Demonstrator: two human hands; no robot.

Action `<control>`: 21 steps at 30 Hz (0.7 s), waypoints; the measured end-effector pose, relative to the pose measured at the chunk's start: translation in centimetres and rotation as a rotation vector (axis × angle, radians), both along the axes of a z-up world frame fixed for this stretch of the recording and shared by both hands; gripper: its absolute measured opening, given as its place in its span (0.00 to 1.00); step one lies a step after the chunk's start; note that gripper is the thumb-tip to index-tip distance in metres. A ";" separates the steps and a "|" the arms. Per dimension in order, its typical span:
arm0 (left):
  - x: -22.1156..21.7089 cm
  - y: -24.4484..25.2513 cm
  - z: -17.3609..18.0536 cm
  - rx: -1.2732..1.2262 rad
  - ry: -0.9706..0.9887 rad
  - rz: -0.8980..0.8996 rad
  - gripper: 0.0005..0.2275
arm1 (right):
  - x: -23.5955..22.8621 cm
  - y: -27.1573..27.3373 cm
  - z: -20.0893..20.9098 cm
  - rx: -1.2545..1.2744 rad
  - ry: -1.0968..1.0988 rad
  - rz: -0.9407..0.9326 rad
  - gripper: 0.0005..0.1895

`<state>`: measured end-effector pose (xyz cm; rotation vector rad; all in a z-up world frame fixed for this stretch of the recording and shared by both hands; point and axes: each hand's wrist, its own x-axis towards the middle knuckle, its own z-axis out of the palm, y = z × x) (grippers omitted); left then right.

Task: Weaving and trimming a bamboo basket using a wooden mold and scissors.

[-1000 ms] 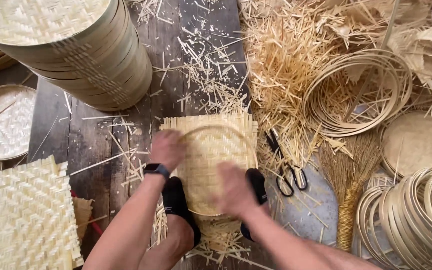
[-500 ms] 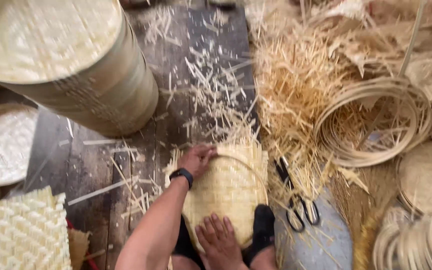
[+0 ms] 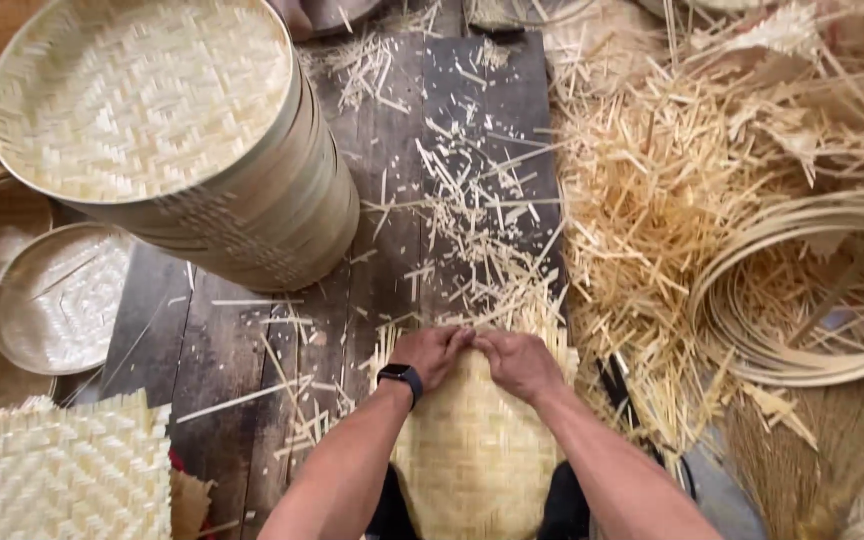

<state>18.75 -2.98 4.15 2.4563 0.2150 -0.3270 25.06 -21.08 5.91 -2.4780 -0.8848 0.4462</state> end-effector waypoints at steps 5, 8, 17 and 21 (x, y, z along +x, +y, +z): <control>1.1 0.2 -1.8 -0.169 0.109 0.096 0.27 | 1.4 0.0 -1.6 -0.164 0.441 -0.125 0.22; 3.0 0.7 -3.2 -0.280 0.269 0.142 0.31 | 2.1 -0.4 -3.0 -0.091 0.479 -0.248 0.30; 4.1 0.9 -7.5 -0.540 0.324 0.153 0.34 | -3.4 -5.0 -1.7 -0.074 0.538 -0.859 0.33; 2.9 0.5 -4.3 -0.495 0.389 0.252 0.35 | -3.2 -4.1 -1.1 -0.310 0.377 -0.729 0.36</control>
